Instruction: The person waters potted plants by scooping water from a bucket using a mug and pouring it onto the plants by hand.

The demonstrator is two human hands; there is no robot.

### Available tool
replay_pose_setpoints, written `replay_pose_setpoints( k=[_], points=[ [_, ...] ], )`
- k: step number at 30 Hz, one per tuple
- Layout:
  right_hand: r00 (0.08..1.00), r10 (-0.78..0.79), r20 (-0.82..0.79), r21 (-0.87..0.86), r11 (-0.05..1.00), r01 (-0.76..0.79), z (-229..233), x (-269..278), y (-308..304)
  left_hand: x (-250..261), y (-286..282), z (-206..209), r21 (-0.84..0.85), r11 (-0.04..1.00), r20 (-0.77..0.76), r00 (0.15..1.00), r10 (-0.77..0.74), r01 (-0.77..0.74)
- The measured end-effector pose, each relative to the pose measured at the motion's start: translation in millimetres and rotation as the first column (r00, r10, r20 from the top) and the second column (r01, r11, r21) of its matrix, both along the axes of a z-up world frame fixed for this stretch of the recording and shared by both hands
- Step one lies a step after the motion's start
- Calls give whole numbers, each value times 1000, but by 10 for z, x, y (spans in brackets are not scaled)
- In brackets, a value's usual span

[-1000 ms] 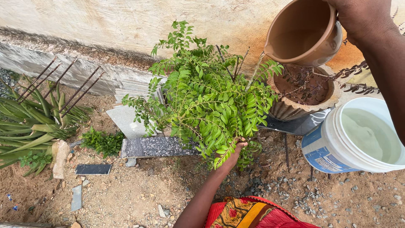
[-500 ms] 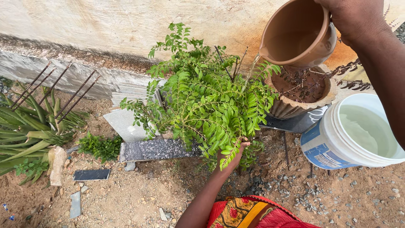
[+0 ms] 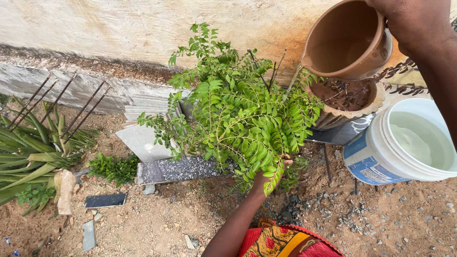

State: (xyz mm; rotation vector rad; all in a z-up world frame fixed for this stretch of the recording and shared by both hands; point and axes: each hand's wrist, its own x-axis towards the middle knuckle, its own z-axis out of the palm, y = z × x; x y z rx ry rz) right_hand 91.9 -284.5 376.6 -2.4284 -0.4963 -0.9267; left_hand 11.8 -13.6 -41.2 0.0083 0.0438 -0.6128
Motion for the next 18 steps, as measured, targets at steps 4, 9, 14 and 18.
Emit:
replay_pose_setpoints(
  k=[4, 9, 14, 18],
  points=[
    [1000, 25, 14, -50, 998, -24, -61, -21, 3, 26, -84, -297, 598, 707, 587, 807, -65, -378],
    [1000, 19, 3, -37, 999, -19, -93, -57, 58, 137, -195, -895, 182, 954, 527, 843, 111, -239],
    [1000, 4, -9, -29, 1000, -5, -82, -134, 132, 161, -130, -1002, 39, 999, 240, 970, -30, 22],
    [1000, -3, -15, -29, 1000, 3, -30, -170, 218, 142, -93, -810, -69, 996, 179, 983, -40, 53]
  ],
)
